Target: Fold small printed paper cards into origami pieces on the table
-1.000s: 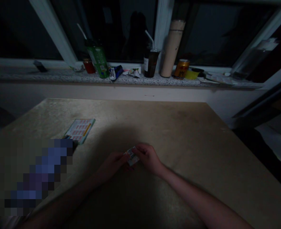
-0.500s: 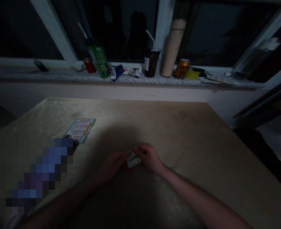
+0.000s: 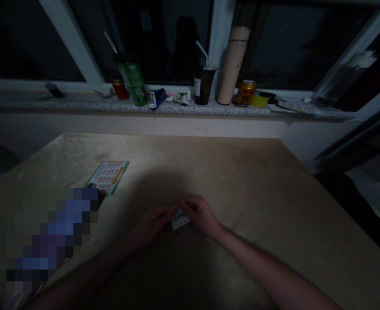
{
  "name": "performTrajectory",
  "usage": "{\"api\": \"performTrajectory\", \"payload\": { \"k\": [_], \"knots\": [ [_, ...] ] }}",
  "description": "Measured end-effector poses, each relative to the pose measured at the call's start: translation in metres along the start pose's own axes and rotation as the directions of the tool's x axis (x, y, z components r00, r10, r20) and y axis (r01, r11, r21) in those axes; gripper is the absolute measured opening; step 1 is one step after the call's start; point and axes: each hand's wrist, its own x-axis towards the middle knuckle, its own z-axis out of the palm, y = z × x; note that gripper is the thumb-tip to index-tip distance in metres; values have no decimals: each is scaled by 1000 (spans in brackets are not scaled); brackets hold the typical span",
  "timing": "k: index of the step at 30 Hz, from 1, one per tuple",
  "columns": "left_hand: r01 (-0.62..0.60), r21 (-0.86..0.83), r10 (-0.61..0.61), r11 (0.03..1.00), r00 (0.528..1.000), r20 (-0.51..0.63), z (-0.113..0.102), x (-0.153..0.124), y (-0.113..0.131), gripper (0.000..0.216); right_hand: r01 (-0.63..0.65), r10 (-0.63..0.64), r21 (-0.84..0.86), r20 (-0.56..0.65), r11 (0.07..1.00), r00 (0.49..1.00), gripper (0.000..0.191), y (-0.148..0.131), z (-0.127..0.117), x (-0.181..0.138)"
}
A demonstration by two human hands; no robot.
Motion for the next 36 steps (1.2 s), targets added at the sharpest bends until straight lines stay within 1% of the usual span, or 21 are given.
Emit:
{"api": "performTrajectory", "payload": {
  "k": [5,10,13,15,17,20,22,24,30,36],
  "knots": [
    [-3,24,3,1000,1000,26,-1,-1,-1,41,21,-23,-57,-29,998,999,36,-2,1,-1],
    [1,38,-2,999,1000,27,1,-2,0,43,45,-50,-96,-43,994,998,37,-4,1,-2],
    [6,39,-6,999,1000,5,1,-2,1,43,41,-45,-101,-40,994,998,39,-3,1,-3],
    [7,38,-5,999,999,-32,1,-1,1,41,37,-40,-102,-35,994,999,39,-3,1,-3],
    [6,27,-4,1000,997,-77,0,0,0,39,50,-50,-115,9,992,999,37,-3,1,-3],
    [5,-7,-6,1000,994,-109,-2,1,-3,38,81,-68,-115,120,990,991,37,-5,0,-3],
    [7,-32,-10,999,995,-99,-2,2,-5,37,77,-63,-80,163,994,985,39,-5,-1,-2],
    [10,-55,-14,998,997,-74,-3,2,-5,36,61,-52,-50,175,997,983,40,-4,-3,-1],
    [45,-83,-43,995,999,28,-6,4,0,24,51,-41,-73,134,996,990,41,0,-5,1],
    [85,-80,-77,993,991,106,-9,4,1,28,40,-34,-73,90,997,995,38,2,-4,1]
  ]
}}
